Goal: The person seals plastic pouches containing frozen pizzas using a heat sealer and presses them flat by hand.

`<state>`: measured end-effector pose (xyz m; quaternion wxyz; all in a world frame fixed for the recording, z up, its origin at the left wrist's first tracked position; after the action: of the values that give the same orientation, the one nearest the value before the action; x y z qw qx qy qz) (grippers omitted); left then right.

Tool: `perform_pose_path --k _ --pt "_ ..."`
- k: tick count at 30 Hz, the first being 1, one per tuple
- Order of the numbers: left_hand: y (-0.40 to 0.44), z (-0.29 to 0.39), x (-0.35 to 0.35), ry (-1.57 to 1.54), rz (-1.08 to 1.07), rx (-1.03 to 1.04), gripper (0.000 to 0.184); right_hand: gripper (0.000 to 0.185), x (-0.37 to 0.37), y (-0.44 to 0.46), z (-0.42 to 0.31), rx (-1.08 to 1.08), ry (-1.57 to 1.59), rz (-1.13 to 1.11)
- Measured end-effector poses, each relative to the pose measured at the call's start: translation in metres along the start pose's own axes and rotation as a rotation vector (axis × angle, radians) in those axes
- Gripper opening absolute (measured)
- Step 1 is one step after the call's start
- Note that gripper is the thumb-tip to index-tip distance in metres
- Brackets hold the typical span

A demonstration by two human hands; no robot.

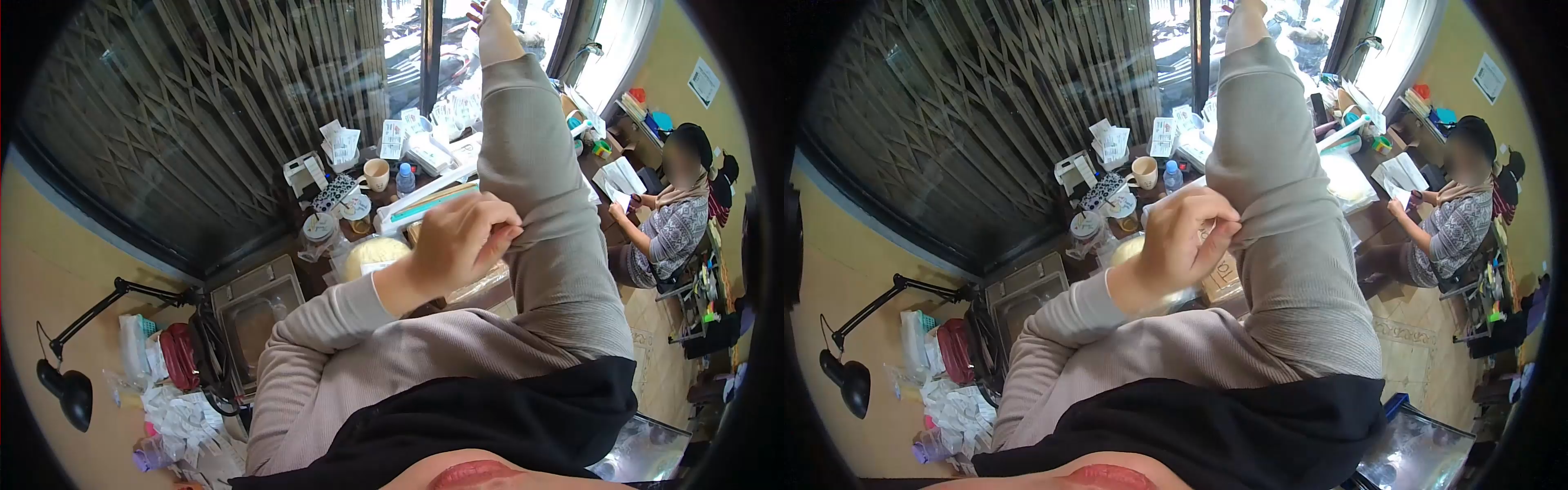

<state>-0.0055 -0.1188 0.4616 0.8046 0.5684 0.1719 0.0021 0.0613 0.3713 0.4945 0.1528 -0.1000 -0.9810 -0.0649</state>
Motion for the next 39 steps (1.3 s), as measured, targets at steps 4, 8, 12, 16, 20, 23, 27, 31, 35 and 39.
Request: perform_pose_path --k 4,8,12,16,20,23,27,31,35,39 --pt "0.004 -0.007 -0.002 0.237 0.062 0.222 0.017 0.040 -0.002 -0.021 0.013 0.190 0.433 -0.044" --pt "-0.016 -0.031 -0.001 -0.320 0.236 -0.165 0.011 0.039 0.006 -0.042 0.026 0.327 0.624 -0.054" --pt "-0.023 -0.054 -0.012 -0.639 0.375 -0.273 0.013 0.038 0.007 -0.058 0.036 0.403 0.741 -0.032" --pt "-0.014 -0.013 0.002 0.206 0.026 0.094 0.014 0.038 0.010 -0.066 0.042 0.437 0.795 0.002" --pt "-0.047 -0.048 -0.003 -0.579 0.314 -0.605 0.011 0.037 0.002 -0.057 0.050 0.381 0.775 0.091" --pt "-0.078 -0.025 0.041 -0.913 0.118 -0.916 0.014 0.040 0.003 -0.039 0.045 0.188 0.717 0.072" --pt "-0.101 -0.069 0.042 -0.841 -0.279 -0.926 0.020 0.042 0.091 -0.042 0.018 0.088 0.910 -0.562" --pt "-0.096 -0.191 -0.089 0.252 -0.385 -0.628 0.019 0.039 0.121 -0.410 -0.032 -0.022 0.052 -1.641" --pt "-0.061 -0.220 -0.285 1.300 -0.648 -0.826 0.033 0.057 0.085 -0.594 0.010 -0.531 -0.421 -1.749" --pt "-0.098 -0.198 -0.429 1.629 -0.606 -0.919 0.031 0.020 0.094 -0.631 0.011 -0.775 -0.030 -1.546"
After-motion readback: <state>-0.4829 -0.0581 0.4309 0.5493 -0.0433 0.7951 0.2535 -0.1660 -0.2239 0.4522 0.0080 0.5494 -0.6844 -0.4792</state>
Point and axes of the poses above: each hand's wrist, its own y-axis towards the middle knuckle, its own x-axis out of the palm, z = x × y, the point moved 8 cm from there along y, towards the middle knuckle, and after that the axes turned 5 degrees about x, right-handed, at the moved point
